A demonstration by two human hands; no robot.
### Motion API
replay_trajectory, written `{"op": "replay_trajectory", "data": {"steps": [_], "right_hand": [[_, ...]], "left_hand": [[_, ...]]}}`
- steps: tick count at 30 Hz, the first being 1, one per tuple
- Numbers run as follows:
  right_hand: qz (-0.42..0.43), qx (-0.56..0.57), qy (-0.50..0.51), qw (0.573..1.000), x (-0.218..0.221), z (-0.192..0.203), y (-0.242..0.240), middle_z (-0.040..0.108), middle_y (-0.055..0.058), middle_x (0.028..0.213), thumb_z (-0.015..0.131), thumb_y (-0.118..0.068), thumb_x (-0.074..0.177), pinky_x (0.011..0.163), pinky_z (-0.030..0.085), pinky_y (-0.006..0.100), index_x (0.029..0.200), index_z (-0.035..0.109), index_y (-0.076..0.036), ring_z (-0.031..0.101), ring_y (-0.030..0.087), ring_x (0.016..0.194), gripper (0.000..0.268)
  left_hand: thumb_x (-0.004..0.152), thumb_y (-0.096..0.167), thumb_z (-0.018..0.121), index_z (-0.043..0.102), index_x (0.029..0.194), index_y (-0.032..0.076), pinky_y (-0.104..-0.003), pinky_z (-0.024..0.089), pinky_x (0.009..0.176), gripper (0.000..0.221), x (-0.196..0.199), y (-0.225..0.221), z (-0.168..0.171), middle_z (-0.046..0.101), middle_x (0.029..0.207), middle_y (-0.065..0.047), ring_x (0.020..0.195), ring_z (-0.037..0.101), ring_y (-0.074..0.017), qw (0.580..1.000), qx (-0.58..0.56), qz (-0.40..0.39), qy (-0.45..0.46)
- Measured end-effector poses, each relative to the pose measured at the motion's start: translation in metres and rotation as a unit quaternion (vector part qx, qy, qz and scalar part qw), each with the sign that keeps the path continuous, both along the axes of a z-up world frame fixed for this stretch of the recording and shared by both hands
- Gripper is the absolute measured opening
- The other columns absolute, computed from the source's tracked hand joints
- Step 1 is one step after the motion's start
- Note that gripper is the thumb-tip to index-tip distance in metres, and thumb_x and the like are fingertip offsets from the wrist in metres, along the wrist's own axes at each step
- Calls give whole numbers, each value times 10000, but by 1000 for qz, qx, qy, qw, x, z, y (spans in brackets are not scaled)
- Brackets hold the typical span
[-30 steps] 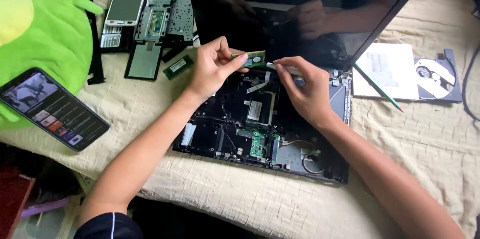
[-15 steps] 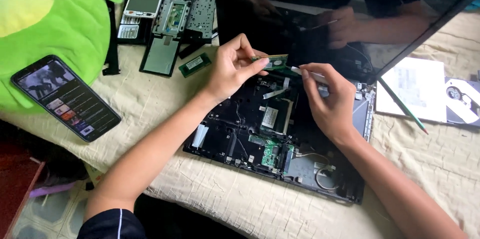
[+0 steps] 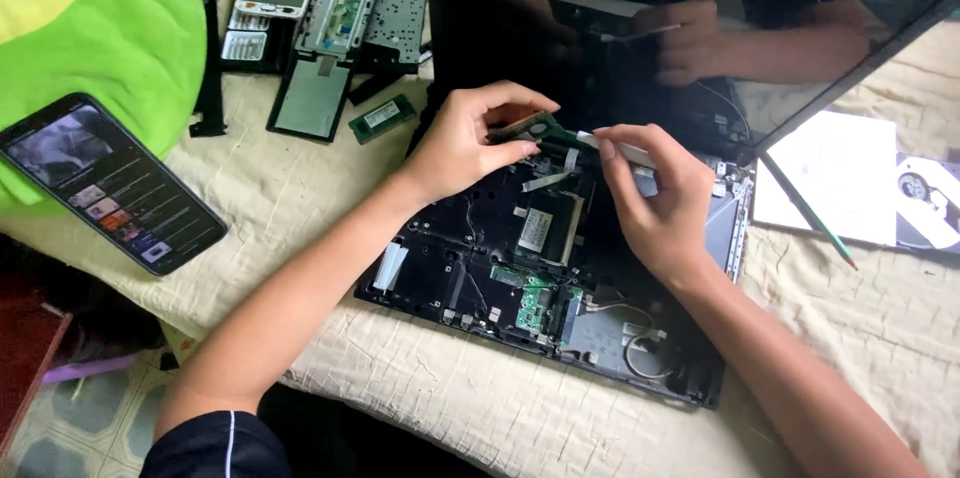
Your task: Performing internal assembly and repair on a laptop, including installing RAM and connecting internal cables.
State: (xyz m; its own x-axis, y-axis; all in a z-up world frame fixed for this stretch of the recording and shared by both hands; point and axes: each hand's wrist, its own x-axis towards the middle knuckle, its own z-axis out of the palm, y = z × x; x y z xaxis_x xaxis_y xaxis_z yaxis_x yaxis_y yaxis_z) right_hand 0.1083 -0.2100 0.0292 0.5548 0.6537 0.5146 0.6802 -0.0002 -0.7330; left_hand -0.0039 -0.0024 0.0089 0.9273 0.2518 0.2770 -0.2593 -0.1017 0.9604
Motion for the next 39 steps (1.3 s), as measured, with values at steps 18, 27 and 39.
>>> {"op": "replay_trajectory", "data": {"steps": [18, 27, 39], "right_hand": [[36, 35, -67, 996, 1, -13, -4, 653, 126, 777, 599, 68, 1023, 542, 434, 310, 1255, 720, -18, 557, 216, 584, 275], [48, 58, -70, 995, 1, -15, -3, 619, 102, 764, 603, 103, 1003, 508, 406, 288, 1272, 711, -22, 523, 200, 563, 316], [65, 61, -67, 994, 5, -16, -2, 613, 95, 735, 541, 18, 1060, 503, 416, 287, 1301, 691, -3, 534, 193, 549, 285]], "left_hand": [[1085, 41, 430, 549, 1392, 27, -341, 595, 609, 330, -6, -19, 13, 678, 819, -117, 651, 639, -186, 979, 200, -26, -3], [1113, 104, 355, 503, 1474, 29, -317, 552, 639, 397, -6, -16, 9, 630, 830, -95, 670, 592, -178, 976, 214, -41, 14], [1120, 140, 373, 447, 1540, 34, -322, 545, 641, 439, -6, -15, 6, 653, 866, -101, 689, 601, -195, 969, 242, -47, 12]]}}
